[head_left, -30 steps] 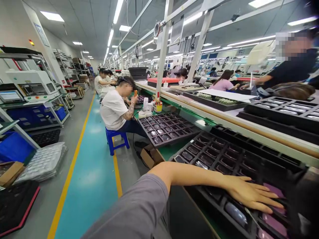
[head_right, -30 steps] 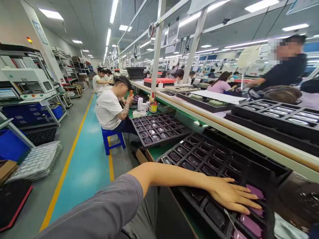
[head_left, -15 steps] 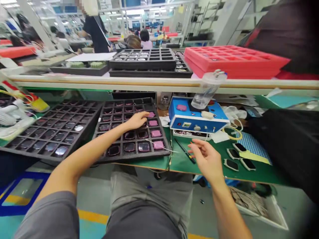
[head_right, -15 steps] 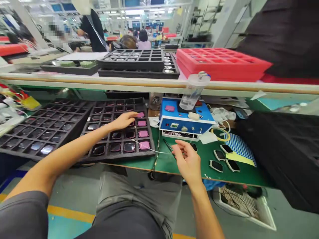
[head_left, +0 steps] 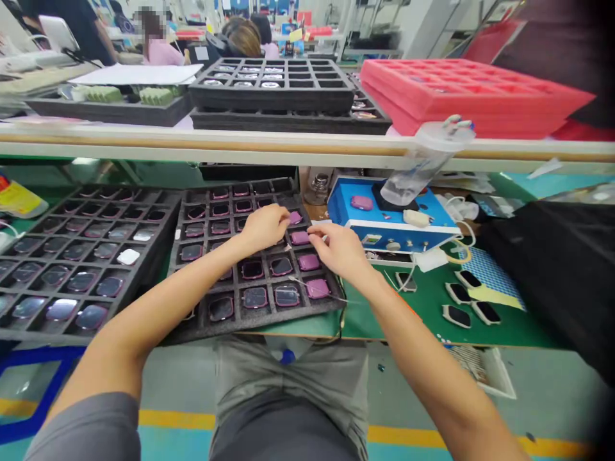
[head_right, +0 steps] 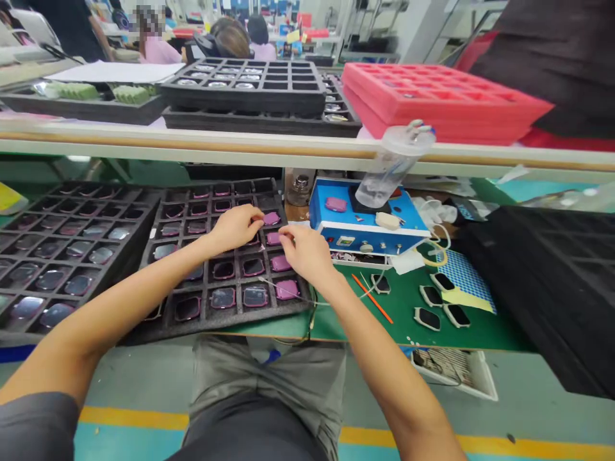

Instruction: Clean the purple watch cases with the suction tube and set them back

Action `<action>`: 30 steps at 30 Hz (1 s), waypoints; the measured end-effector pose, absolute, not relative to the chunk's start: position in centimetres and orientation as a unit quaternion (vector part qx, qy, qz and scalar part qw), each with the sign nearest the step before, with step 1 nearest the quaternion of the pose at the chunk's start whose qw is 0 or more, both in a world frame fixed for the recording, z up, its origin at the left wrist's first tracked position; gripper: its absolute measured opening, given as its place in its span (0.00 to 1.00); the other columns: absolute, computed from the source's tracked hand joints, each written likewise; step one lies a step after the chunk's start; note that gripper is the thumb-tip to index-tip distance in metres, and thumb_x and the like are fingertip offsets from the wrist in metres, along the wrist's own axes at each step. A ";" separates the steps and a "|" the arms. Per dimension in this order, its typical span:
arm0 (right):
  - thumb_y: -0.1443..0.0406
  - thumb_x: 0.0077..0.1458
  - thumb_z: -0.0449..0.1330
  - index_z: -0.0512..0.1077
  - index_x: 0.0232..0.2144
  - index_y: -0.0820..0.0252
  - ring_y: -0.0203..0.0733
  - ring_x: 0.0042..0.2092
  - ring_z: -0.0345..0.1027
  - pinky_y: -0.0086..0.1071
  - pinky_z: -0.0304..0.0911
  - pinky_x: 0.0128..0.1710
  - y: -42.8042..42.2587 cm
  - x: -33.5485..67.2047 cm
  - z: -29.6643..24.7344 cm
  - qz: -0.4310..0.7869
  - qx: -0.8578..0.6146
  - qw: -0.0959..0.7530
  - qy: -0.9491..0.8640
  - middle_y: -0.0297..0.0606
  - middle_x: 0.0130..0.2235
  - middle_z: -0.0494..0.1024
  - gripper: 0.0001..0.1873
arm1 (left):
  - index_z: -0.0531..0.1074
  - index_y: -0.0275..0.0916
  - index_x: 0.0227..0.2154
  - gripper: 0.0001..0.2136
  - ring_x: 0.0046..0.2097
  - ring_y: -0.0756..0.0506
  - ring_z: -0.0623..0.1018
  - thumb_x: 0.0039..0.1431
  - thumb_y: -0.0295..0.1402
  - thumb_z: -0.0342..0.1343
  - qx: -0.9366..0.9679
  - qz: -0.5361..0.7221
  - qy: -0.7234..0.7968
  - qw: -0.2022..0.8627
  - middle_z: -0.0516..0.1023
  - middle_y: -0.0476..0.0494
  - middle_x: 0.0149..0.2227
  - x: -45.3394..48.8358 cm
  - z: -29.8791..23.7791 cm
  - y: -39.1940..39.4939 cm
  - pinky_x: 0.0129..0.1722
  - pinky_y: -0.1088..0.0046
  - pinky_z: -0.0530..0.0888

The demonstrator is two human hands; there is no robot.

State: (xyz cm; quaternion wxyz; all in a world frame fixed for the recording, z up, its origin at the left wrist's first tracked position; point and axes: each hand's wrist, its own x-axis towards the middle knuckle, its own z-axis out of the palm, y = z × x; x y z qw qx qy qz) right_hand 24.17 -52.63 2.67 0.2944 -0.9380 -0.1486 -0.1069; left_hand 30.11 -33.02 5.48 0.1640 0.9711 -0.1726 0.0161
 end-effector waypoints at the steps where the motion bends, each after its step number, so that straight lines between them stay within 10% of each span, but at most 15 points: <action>1: 0.66 0.64 0.56 0.79 0.45 0.58 0.46 0.46 0.75 0.36 0.65 0.45 -51.7 25.3 3.0 -0.087 -0.948 0.268 -0.148 0.38 0.45 0.81 0.12 | 0.78 0.39 0.48 0.17 0.55 0.41 0.76 0.65 0.37 0.47 0.973 0.013 -0.163 0.165 0.78 0.39 0.53 31.1 5.4 -33.4 0.57 0.61 0.72; 12: 0.65 0.60 0.62 0.80 0.36 0.57 0.54 0.44 0.75 0.37 0.60 0.36 -47.4 25.3 2.7 0.000 -0.972 0.202 -0.121 0.40 0.40 0.82 0.06 | 0.75 0.37 0.44 0.16 0.56 0.40 0.75 0.51 0.26 0.65 0.935 -0.031 -0.100 0.338 0.78 0.38 0.48 35.1 4.5 -35.1 0.62 0.56 0.69; 16: 0.66 0.58 0.62 0.78 0.31 0.59 0.44 0.35 0.74 0.34 0.63 0.35 -48.3 25.3 3.0 0.004 -0.953 0.282 -0.107 0.36 0.32 0.81 0.05 | 0.71 0.35 0.49 0.14 0.43 0.48 0.77 0.62 0.33 0.55 0.853 -0.038 -0.087 0.513 0.77 0.40 0.41 31.5 5.9 -32.3 0.50 0.66 0.76; 22: 0.57 0.53 0.64 0.74 0.28 0.64 0.35 0.26 0.67 0.28 0.62 0.26 -49.0 23.0 5.0 -0.103 -0.766 0.628 -0.089 0.37 0.27 0.76 0.13 | 0.68 0.38 0.50 0.17 0.39 0.54 0.74 0.62 0.41 0.55 0.702 -0.088 -0.056 0.705 0.71 0.46 0.42 24.2 6.5 -30.2 0.39 0.75 0.79; 30: 0.59 0.50 0.64 0.74 0.26 0.64 0.34 0.26 0.67 0.28 0.62 0.26 -49.0 21.4 5.2 -0.125 -0.739 0.656 -0.090 0.36 0.26 0.76 0.11 | 0.72 0.38 0.46 0.21 0.36 0.55 0.73 0.53 0.41 0.68 0.620 -0.106 -0.071 0.774 0.72 0.50 0.37 21.8 6.8 -32.6 0.38 0.78 0.78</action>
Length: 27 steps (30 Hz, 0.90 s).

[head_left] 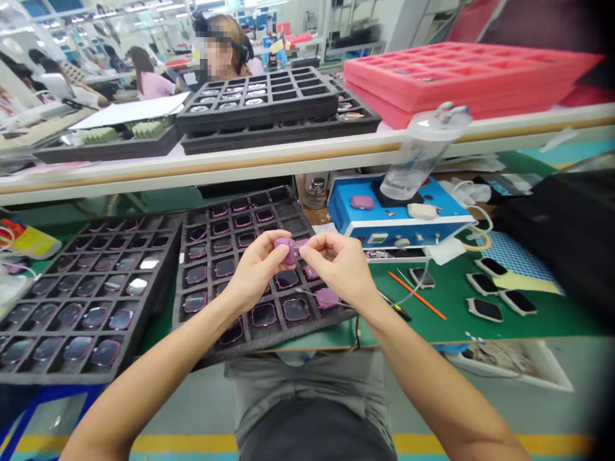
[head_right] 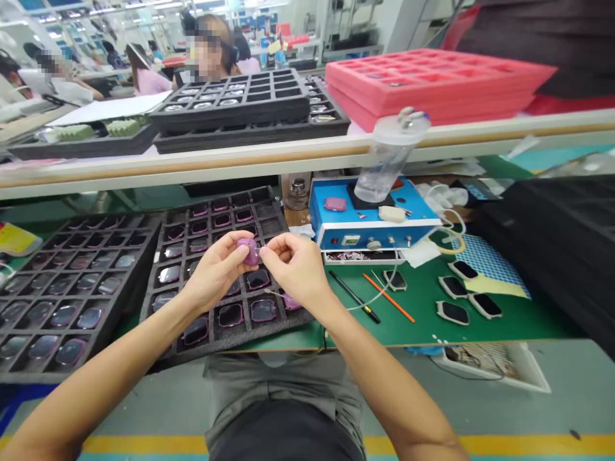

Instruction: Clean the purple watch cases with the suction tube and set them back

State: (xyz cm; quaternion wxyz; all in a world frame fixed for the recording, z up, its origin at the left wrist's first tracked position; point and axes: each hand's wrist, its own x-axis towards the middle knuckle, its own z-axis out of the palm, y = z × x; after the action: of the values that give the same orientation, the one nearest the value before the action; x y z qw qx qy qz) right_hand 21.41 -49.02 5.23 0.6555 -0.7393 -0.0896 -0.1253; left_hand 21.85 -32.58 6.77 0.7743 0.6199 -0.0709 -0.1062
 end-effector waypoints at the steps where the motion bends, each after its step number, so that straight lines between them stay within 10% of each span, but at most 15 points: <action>1: 0.60 0.50 0.64 0.74 0.26 0.64 0.34 0.25 0.67 0.27 0.62 0.25 -49.2 21.3 5.1 -0.130 -0.740 0.655 -0.086 0.36 0.26 0.76 0.11 | 0.72 0.38 0.46 0.21 0.36 0.55 0.74 0.53 0.41 0.68 0.627 -0.101 -0.082 0.768 0.72 0.49 0.37 21.8 6.8 -32.8 0.39 0.78 0.78; 21: 0.54 0.43 0.72 0.59 0.41 0.58 0.33 0.20 0.65 0.22 0.61 0.17 -49.8 20.7 5.5 0.105 -0.639 0.756 -0.096 0.24 0.22 0.71 0.31 | 0.65 0.39 0.49 0.12 0.42 0.52 0.70 0.70 0.39 0.43 0.806 0.053 -0.117 0.578 0.71 0.44 0.45 18.9 6.3 -35.2 0.45 0.75 0.67; 27: 0.56 0.48 0.70 0.61 0.43 0.58 0.35 0.21 0.67 0.24 0.61 0.18 -51.1 19.7 4.4 0.052 -0.670 0.735 -0.087 0.26 0.24 0.72 0.28 | 0.66 0.38 0.45 0.11 0.31 0.53 0.65 0.67 0.39 0.47 0.739 -0.085 -0.078 0.663 0.64 0.51 0.31 20.2 6.0 -35.2 0.34 0.77 0.65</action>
State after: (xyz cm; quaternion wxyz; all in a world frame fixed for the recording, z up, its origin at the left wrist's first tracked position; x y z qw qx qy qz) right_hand 19.72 -51.06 4.44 0.7352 -0.6703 -0.0869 0.0518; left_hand 20.24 -35.21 5.99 0.6633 0.7394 -0.0781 -0.0849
